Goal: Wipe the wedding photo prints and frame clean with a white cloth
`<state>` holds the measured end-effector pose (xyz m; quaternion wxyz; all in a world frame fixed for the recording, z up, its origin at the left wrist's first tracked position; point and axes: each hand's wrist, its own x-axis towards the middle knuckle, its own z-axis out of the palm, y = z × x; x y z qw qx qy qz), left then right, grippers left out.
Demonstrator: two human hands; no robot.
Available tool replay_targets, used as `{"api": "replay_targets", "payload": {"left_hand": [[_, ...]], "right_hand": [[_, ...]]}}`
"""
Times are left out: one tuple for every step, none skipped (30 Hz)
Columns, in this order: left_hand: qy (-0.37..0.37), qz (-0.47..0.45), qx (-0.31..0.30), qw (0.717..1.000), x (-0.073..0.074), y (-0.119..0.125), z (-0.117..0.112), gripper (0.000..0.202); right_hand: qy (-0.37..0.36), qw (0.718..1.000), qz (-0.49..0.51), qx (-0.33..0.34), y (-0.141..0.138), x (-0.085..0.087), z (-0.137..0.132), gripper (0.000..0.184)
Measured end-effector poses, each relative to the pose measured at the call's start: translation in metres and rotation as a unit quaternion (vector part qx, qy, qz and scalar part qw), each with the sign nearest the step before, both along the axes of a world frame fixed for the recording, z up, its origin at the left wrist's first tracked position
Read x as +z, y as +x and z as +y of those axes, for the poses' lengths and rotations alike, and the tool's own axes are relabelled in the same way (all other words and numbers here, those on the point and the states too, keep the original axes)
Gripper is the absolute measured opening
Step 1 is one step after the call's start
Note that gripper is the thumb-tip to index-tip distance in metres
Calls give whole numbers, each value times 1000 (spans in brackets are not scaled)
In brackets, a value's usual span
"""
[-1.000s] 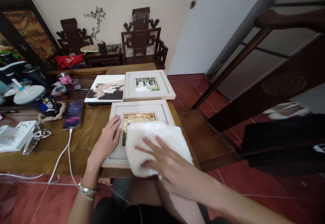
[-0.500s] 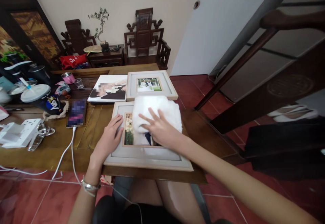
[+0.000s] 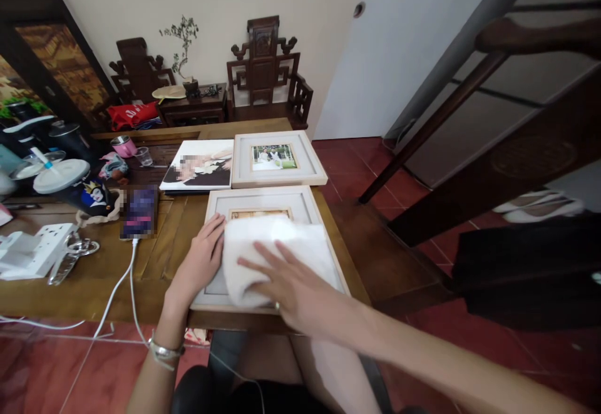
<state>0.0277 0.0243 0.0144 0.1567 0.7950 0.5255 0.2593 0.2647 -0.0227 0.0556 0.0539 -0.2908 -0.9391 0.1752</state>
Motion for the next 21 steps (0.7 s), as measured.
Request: {"api": "replay_targets", "payload": {"left_hand": [[3, 1, 0, 1000, -1, -1, 0, 45], [6, 0, 0, 1000, -1, -1, 1, 45], [7, 0, -1, 1000, -2, -1, 1, 45], [7, -2, -3, 1000, -2, -1, 1, 45], [8, -3, -6, 1000, -2, -2, 1, 45], [10, -4, -7, 1000, -2, -2, 1, 44], [12, -5, -9, 1000, -2, -2, 1, 44], [14, -8, -9, 1000, -1, -2, 1, 44], [16, -11, -8, 1000, -1, -2, 1, 44], [16, -15, -9, 1000, -1, -2, 1, 44], [16, -19, -9, 1000, -1, -2, 1, 44], [14, -23, -8, 1000, -1, -1, 1, 44], [14, -26, -6, 1000, -2, -1, 1, 43], [13, -28, -4, 1000, -2, -1, 1, 43], [14, -30, -1, 999, -3, -1, 1, 43], [15, -31, 2, 999, -3, -1, 2, 43], [17, -31, 4, 999, -3, -1, 2, 43], [18, -30, 7, 999, -3, 0, 2, 42], [19, -28, 8, 999, -2, 0, 1, 42], [20, -25, 9, 999, -2, 1, 1, 42], [20, -21, 8, 1000, -1, 1, 1, 42]], "right_hand": [[34, 999, -2, -15, 0, -6, 12, 60], [67, 997, -7, -32, 1, -11, 25, 60], [98, 994, -12, -48, 2, -13, 38, 59], [125, 990, -18, -64, 2, -15, 50, 59], [148, 986, -24, -78, 2, -15, 62, 59], [164, 982, -32, -93, 1, -14, 72, 59], [173, 979, -40, -104, -1, -12, 80, 58], [175, 977, -49, -112, -3, -11, 86, 58], [169, 977, -59, -114, -6, -10, 89, 57], [158, 979, -69, -112, -8, -8, 90, 57], [142, 981, -78, -107, -11, -6, 87, 57], [120, 984, -84, -100, -12, -3, 82, 58], [94, 987, -88, -92, -12, 0, 73, 60], [64, 990, -90, -83, -12, 5, 63, 61], [30, 993, -89, -72, -10, 11, 51, 62], [-5, 994, -89, -59, -8, 18, 38, 62], [-41, 994, -90, -42, -5, 26, 26, 62], [-75, 993, -91, -24, -3, 33, 14, 61], [-102, 990, -92, -6, -1, 39, 2, 61], [-123, 988, -92, 10, -1, 44, -7, 61], [-136, 986, -95, 25, -1, 48, -15, 60]]}}
